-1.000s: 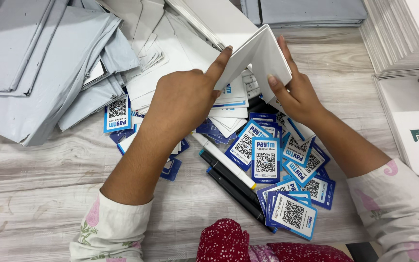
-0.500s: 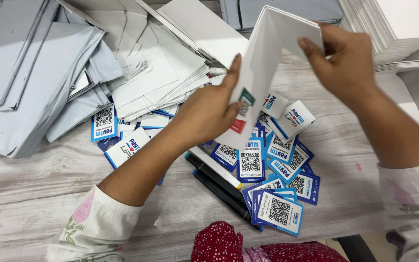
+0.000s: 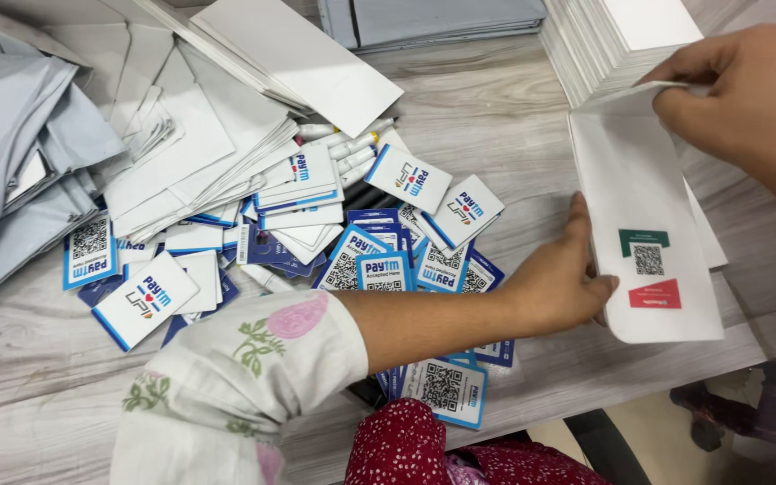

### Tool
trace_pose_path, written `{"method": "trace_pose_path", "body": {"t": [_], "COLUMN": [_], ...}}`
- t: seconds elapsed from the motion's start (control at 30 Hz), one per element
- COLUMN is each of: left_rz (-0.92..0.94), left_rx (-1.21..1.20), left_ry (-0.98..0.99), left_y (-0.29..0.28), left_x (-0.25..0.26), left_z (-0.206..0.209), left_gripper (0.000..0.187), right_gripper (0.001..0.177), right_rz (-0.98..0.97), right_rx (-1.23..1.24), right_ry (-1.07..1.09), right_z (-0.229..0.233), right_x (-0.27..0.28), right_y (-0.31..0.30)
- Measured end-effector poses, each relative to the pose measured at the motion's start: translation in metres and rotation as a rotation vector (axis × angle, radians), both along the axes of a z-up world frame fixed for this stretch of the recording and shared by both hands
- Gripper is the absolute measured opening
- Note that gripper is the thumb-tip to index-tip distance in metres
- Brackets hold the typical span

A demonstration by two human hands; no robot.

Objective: The person assembles small white card holders by folding them and inserting QR code payment cards. They repeatedly pick up folded holders, open them, insert cards, and place the assembled units into a stack.

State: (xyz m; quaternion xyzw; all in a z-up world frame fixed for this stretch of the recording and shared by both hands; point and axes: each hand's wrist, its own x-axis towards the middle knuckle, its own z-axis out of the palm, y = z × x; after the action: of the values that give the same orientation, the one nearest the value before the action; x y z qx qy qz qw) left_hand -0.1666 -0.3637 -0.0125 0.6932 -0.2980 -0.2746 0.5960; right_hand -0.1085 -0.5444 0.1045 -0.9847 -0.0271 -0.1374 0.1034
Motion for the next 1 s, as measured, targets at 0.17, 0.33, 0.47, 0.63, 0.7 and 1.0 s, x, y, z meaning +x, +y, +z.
{"method": "trace_pose_path", "body": {"t": [0.17,0.33,0.47,0.63,0.7,1.0], "left_rz": [-0.091,0.009,0.033,-0.035,-0.039,-0.145], "left_rx": [0.011,0.069,0.168,0.269,0.275,0.320], "left_ry": [0.089,-0.052,-0.077,0.114,0.082,0.101], "left_y": [-0.042,-0.080,-0.101,-0.107,-0.108,-0.111], "left_x": [-0.012,-0.004,0.018,0.051,0.059,0.078], "left_z": [-0.016,-0.046,-0.054,-0.042,-0.035,-0.040], "left_gripper": [0.102,0.104,0.107,0.104,0.103,0.105], "right_gripper": [0.028,0.024,0.022,0.014,0.023,0.034], "right_rz": [-0.213,-0.025,0.015,0.053,0.078,0.066], "right_rx": [-0.198,-0.173,-0.031,-0.048,-0.017,-0.165], "right_ry": [0.149,0.027,-0.002,-0.118,-0.152,-0.132], "right_z": [-0.018,-0.046,-0.065,-0.075,-0.078,-0.088], "right_x": [-0.009,-0.003,0.012,0.030,0.035,0.044], "right_y": [-0.038,-0.074,-0.088,-0.090,-0.090,-0.083]}}
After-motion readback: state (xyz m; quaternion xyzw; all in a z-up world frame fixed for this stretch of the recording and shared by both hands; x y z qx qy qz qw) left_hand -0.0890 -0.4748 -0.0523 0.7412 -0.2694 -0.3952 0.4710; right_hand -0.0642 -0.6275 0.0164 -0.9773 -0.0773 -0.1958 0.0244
